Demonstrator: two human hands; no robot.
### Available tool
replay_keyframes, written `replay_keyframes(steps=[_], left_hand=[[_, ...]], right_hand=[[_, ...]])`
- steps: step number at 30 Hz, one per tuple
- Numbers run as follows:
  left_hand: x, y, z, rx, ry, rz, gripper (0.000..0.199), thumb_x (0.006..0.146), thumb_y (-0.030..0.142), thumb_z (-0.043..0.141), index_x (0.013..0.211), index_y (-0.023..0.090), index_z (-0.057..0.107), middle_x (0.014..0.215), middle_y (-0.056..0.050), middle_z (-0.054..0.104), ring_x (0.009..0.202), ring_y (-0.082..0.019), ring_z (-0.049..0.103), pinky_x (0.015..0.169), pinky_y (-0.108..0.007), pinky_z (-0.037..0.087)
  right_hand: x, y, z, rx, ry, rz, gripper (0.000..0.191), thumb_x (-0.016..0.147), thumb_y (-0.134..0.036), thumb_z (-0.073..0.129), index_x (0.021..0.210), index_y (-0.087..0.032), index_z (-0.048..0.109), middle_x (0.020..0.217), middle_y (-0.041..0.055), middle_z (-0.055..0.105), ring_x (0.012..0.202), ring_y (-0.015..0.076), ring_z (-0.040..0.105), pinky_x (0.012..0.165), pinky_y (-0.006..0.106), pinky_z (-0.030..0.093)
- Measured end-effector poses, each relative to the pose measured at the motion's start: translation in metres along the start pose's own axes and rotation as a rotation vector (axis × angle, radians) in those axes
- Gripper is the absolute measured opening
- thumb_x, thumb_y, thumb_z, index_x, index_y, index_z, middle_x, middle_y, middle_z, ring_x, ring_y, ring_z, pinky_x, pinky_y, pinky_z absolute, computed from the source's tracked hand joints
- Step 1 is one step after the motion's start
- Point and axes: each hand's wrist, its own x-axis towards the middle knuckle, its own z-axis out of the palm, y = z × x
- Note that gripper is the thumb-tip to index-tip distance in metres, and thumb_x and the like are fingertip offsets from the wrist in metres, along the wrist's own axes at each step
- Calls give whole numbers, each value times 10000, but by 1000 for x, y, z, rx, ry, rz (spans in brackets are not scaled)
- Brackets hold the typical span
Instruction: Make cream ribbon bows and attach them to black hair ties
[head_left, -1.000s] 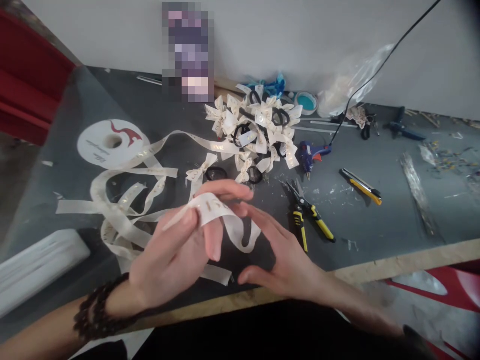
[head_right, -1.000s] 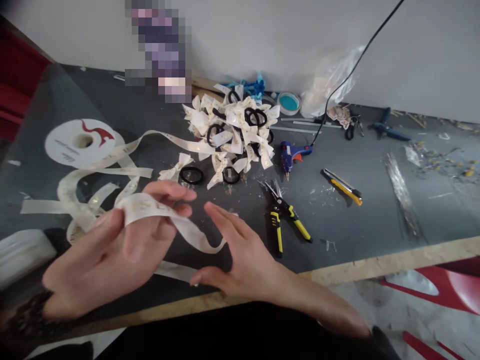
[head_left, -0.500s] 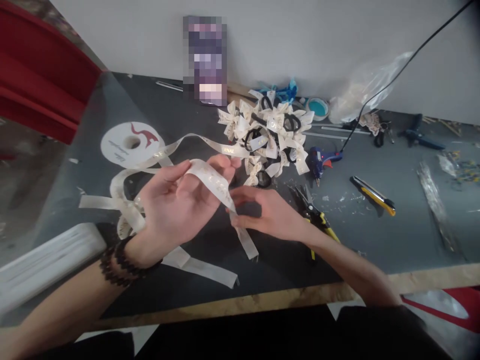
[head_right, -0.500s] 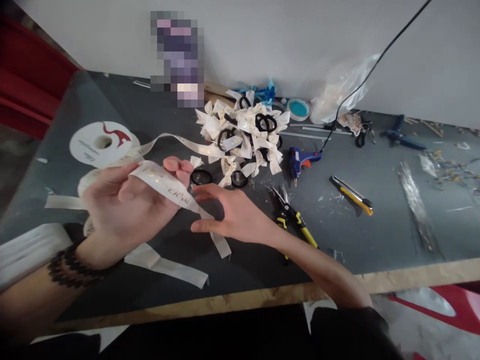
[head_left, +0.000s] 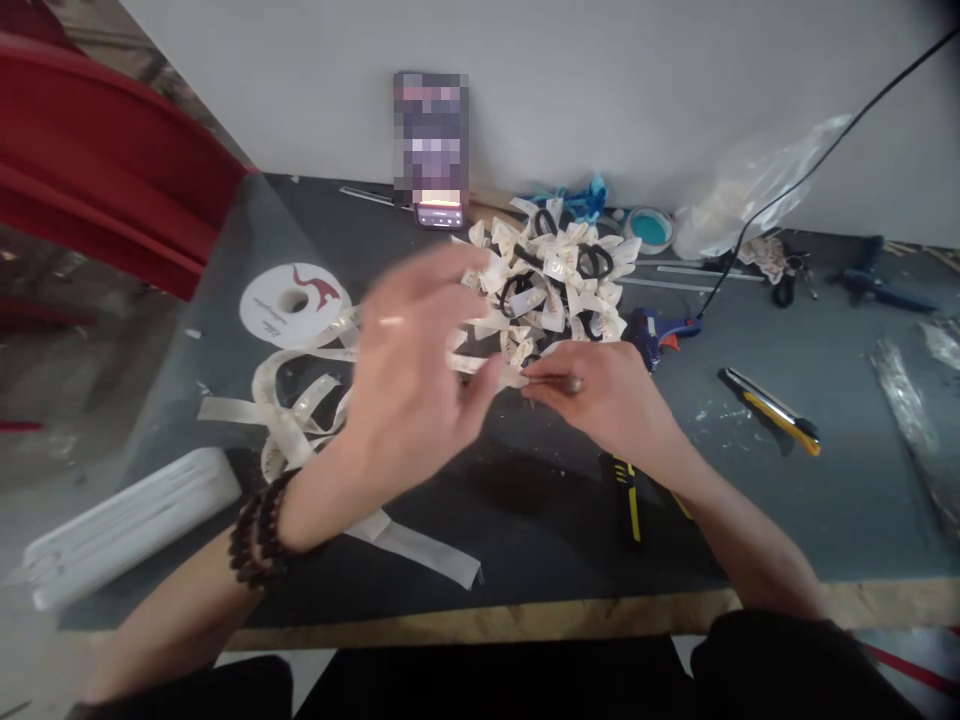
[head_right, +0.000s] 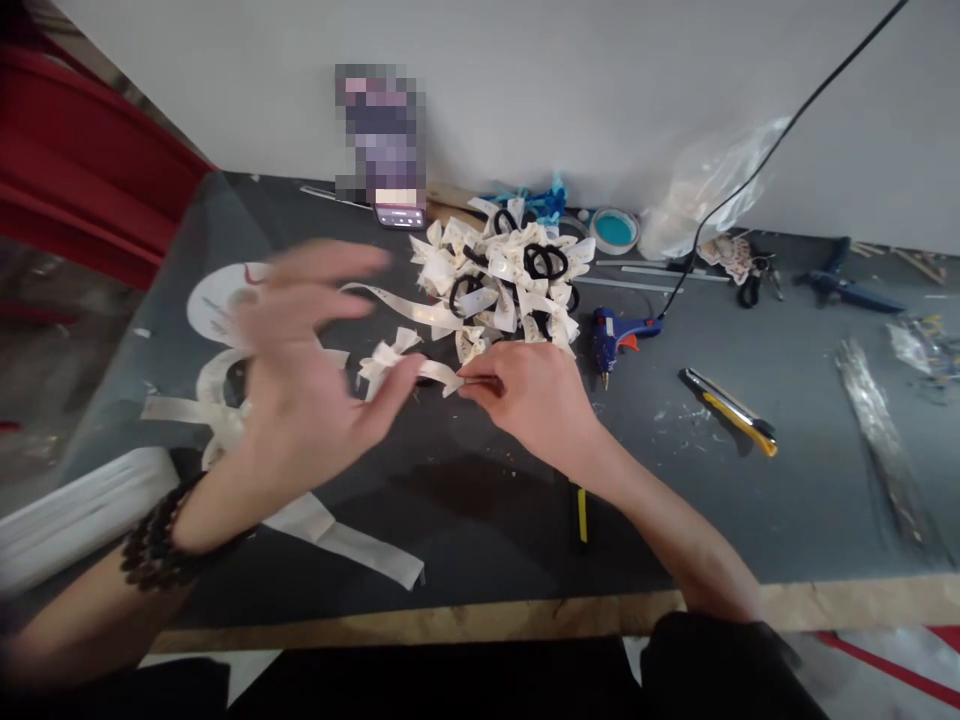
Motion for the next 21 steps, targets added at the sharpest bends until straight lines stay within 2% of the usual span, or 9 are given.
replay_keyframes(steps=[2,3,4,6,9,12,15,17,21], left_hand=[[3,14,7,102,-209,81,299,957,156,655,1233,213,555,1372,-118,677,1334,-325,645,1105,-507,528],[6,17,10,135,-317,53,264,962,115,606,1211,200,590,1230,-106,742,1159,-307,731,973,-457,575],[8,19,12,184,-372,14,246,960,88,573,1176,195,626,1114,-87,770,1027,-291,762,871,-412,579],[12,19,13,283,-412,-64,236,970,76,530,1115,195,672,997,-62,785,894,-269,766,750,-353,540],[12,19,9,407,-427,-70,270,988,72,487,1099,203,694,947,-55,794,864,-254,756,711,-322,487],[7,19,6,509,-508,-81,287,986,78,480,1086,213,714,879,-55,781,809,-260,733,662,-323,423],[3,14,3,456,-548,-68,248,1005,159,518,981,248,748,856,-26,777,781,-252,720,653,-326,389],[2,8,0,363,-528,-34,230,989,192,557,921,270,762,849,6,786,770,-227,717,671,-316,395],[5,-3,-4,314,-491,-15,189,945,221,593,832,244,742,711,15,740,614,-175,640,591,-295,343]], right_hand=[[2,-4,-7,-11,-46,-19,95,915,-253,790,959,-252,874,911,9,846,819,214,770,726,318,490],[2,-4,-11,12,-68,-25,84,913,-276,802,950,-251,874,879,4,842,800,210,769,716,311,488],[3,-4,-14,45,-83,-29,71,906,-285,817,933,-250,872,852,-2,837,786,206,769,712,303,488],[4,-1,-20,88,-108,-28,53,894,-289,841,916,-249,868,831,-9,832,776,196,765,712,293,485],[5,3,-24,89,-181,-30,88,889,-333,855,899,-246,862,809,-7,824,728,178,738,668,288,451],[5,3,-25,160,-241,-32,138,929,-384,813,938,-255,863,856,-9,834,753,171,741,663,277,453],[3,0,-25,203,-192,-35,106,959,-287,766,935,-269,868,874,-25,845,789,169,768,707,265,483],[0,-1,-24,217,-171,-44,118,959,-256,758,918,-272,868,846,-35,845,779,170,779,705,260,493],[-2,-3,-17,239,-146,-95,177,962,-364,786,1106,-287,854,1058,-16,863,943,207,808,776,265,526]])
